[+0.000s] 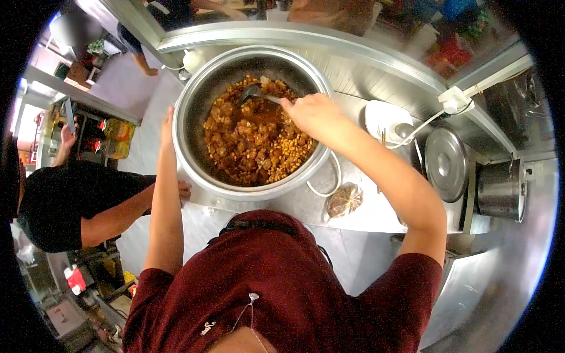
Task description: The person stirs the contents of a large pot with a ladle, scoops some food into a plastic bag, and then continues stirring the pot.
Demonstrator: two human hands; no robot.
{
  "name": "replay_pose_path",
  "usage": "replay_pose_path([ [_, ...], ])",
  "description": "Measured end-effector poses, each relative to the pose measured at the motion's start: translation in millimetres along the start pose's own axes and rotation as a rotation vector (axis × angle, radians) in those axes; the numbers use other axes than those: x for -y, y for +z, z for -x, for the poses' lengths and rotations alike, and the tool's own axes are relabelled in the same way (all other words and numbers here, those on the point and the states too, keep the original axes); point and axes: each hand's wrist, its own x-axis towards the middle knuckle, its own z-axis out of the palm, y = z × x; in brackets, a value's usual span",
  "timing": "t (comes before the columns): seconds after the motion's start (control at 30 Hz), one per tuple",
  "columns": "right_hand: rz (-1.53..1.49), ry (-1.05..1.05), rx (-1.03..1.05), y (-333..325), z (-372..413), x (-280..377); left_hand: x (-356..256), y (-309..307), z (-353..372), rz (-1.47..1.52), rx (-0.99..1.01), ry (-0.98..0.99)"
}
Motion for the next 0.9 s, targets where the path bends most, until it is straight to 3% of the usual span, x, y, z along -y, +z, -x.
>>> replay_pose_path([
  [0.07, 0.043, -0.109, -0.062, -4, -6, 6, 8, 1, -4, 0.066, -0.001, 0.039],
  [0.17, -0.123, -0.025, 0.273, -8, -27, 30, 11, -6, -8, -0.021, 0.049, 0.015],
  [0.2, -0.081, -0.147, 0.064, 0, -25, 22, 7, -4, -9, -0.048, 0.029, 0.006],
  [0.33, -0.226, 0.099, 0.153, -17, -16, -9, 3, -1, -5, -0.083, -0.047, 0.003],
  [0.67, 0.143, -0.03, 0.018, 4, 36, -22, 5, 1, -1, -0.075, -0.061, -0.053],
  [0.9, 0.086, 0.028, -0.113, -5, 32, -26, 2, 2, 0, -0.048, -0.051, -0.07],
])
